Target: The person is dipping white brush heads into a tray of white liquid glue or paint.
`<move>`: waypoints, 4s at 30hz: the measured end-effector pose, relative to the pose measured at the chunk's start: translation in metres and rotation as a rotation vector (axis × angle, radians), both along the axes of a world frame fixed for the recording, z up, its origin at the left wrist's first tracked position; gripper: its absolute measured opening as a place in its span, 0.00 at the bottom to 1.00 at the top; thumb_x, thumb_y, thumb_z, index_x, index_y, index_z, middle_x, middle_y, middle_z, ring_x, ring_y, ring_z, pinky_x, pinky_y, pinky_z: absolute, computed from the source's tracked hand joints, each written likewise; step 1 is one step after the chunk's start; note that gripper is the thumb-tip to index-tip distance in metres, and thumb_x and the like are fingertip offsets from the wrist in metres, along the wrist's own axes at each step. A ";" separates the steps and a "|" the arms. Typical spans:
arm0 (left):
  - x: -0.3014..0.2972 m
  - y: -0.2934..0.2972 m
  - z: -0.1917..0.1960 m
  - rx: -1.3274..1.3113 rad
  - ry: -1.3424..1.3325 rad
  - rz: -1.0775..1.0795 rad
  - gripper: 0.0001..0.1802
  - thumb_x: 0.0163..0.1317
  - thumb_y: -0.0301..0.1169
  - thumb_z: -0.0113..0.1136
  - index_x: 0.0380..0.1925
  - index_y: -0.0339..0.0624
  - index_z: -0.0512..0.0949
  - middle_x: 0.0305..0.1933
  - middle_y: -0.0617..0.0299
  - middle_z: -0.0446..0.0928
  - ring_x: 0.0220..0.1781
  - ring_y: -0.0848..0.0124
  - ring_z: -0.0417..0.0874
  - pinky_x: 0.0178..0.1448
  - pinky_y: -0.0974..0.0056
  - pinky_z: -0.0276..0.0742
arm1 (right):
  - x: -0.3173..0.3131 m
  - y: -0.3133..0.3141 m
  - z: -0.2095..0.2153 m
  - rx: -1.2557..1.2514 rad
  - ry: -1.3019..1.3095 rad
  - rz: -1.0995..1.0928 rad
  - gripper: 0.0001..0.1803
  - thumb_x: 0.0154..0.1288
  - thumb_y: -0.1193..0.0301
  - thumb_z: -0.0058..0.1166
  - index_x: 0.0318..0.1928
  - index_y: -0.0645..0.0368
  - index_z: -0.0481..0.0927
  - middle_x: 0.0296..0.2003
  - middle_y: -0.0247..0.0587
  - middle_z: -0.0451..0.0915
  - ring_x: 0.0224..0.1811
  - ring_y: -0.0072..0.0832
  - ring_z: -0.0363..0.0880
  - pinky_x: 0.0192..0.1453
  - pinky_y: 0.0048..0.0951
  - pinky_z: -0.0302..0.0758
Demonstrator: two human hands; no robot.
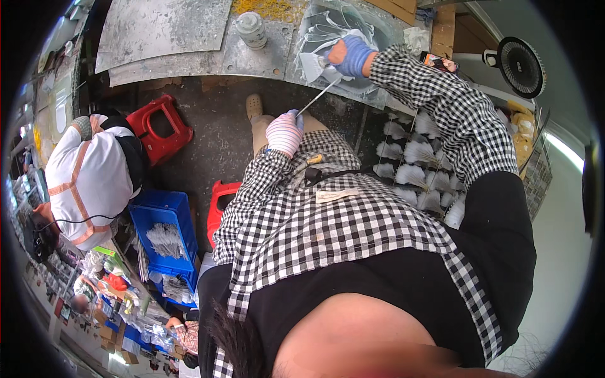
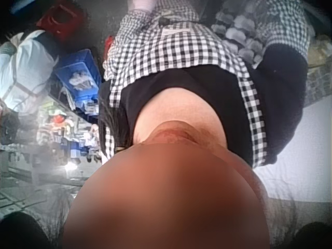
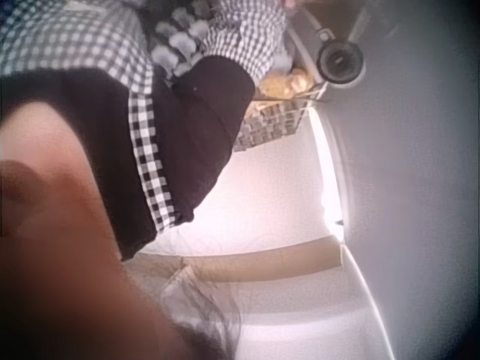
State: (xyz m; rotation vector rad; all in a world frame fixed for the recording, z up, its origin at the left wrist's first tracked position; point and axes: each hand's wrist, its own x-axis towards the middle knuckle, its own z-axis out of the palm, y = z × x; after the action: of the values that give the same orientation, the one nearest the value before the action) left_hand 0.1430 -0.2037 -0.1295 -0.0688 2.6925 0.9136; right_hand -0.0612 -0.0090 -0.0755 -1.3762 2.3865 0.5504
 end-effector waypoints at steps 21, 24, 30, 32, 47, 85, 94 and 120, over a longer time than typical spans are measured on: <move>-0.007 -0.021 0.019 -0.147 0.087 -0.114 0.13 0.67 0.39 0.50 0.41 0.45 0.78 0.33 0.51 0.81 0.33 0.52 0.82 0.37 0.51 0.77 | -0.073 0.104 0.003 0.111 0.202 0.087 0.05 0.50 0.70 0.56 0.27 0.56 0.81 0.20 0.45 0.80 0.26 0.43 0.82 0.27 0.41 0.76; -0.005 -0.037 0.020 -0.127 0.184 -0.094 0.12 0.67 0.39 0.51 0.40 0.45 0.78 0.33 0.51 0.81 0.33 0.53 0.82 0.37 0.52 0.77 | -0.065 0.125 0.018 -0.038 0.262 -0.215 0.08 0.54 0.66 0.55 0.31 0.56 0.82 0.28 0.45 0.84 0.32 0.43 0.84 0.32 0.42 0.79; -0.018 -0.053 0.021 -0.132 0.230 -0.126 0.12 0.67 0.39 0.52 0.38 0.46 0.81 0.33 0.53 0.82 0.34 0.54 0.83 0.39 0.54 0.78 | -0.004 0.176 0.006 -0.243 0.042 -0.951 0.25 0.58 0.54 0.54 0.49 0.57 0.78 0.36 0.50 0.84 0.35 0.41 0.84 0.37 0.42 0.79; -0.024 -0.056 0.023 -0.133 0.210 -0.104 0.13 0.67 0.41 0.52 0.38 0.46 0.81 0.33 0.53 0.82 0.34 0.54 0.83 0.40 0.54 0.78 | 0.009 0.184 -0.011 -0.391 -0.047 -1.079 0.25 0.59 0.53 0.54 0.50 0.59 0.78 0.35 0.49 0.84 0.31 0.39 0.84 0.33 0.41 0.79; -0.060 -0.031 -0.009 -0.162 0.171 -0.292 0.14 0.67 0.43 0.52 0.39 0.48 0.81 0.33 0.51 0.82 0.35 0.52 0.83 0.40 0.51 0.78 | 0.065 0.128 -0.051 -1.133 -1.159 -2.130 0.14 0.69 0.57 0.48 0.40 0.53 0.79 0.30 0.33 0.83 0.13 0.17 0.66 0.14 0.24 0.60; -0.065 -0.042 -0.005 -0.101 0.209 -0.163 0.14 0.67 0.40 0.54 0.42 0.44 0.81 0.36 0.48 0.82 0.38 0.50 0.83 0.42 0.54 0.79 | 0.074 0.111 -0.043 -0.353 0.052 -1.493 0.19 0.61 0.58 0.43 0.29 0.57 0.84 0.36 0.51 0.84 0.41 0.48 0.83 0.49 0.43 0.75; -0.049 -0.037 -0.016 -0.046 0.167 -0.094 0.13 0.67 0.40 0.54 0.41 0.45 0.81 0.34 0.48 0.82 0.36 0.51 0.83 0.41 0.53 0.78 | 0.131 0.172 -0.035 -0.136 -0.109 -1.430 0.23 0.64 0.49 0.43 0.44 0.53 0.81 0.40 0.50 0.83 0.44 0.49 0.81 0.49 0.48 0.75; -0.066 -0.016 -0.038 -0.071 0.029 -0.211 0.15 0.68 0.42 0.51 0.42 0.46 0.81 0.34 0.47 0.81 0.38 0.49 0.82 0.42 0.52 0.78 | 0.182 0.165 -0.010 -0.087 -0.093 -1.561 0.23 0.63 0.48 0.48 0.43 0.53 0.81 0.41 0.47 0.83 0.45 0.44 0.82 0.50 0.47 0.75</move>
State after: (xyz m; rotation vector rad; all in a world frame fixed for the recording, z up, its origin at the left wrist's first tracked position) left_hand 0.0770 -0.2201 -0.1678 0.2111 2.6937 0.7606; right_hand 0.1207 0.1558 -0.0855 0.6254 2.5182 -0.0871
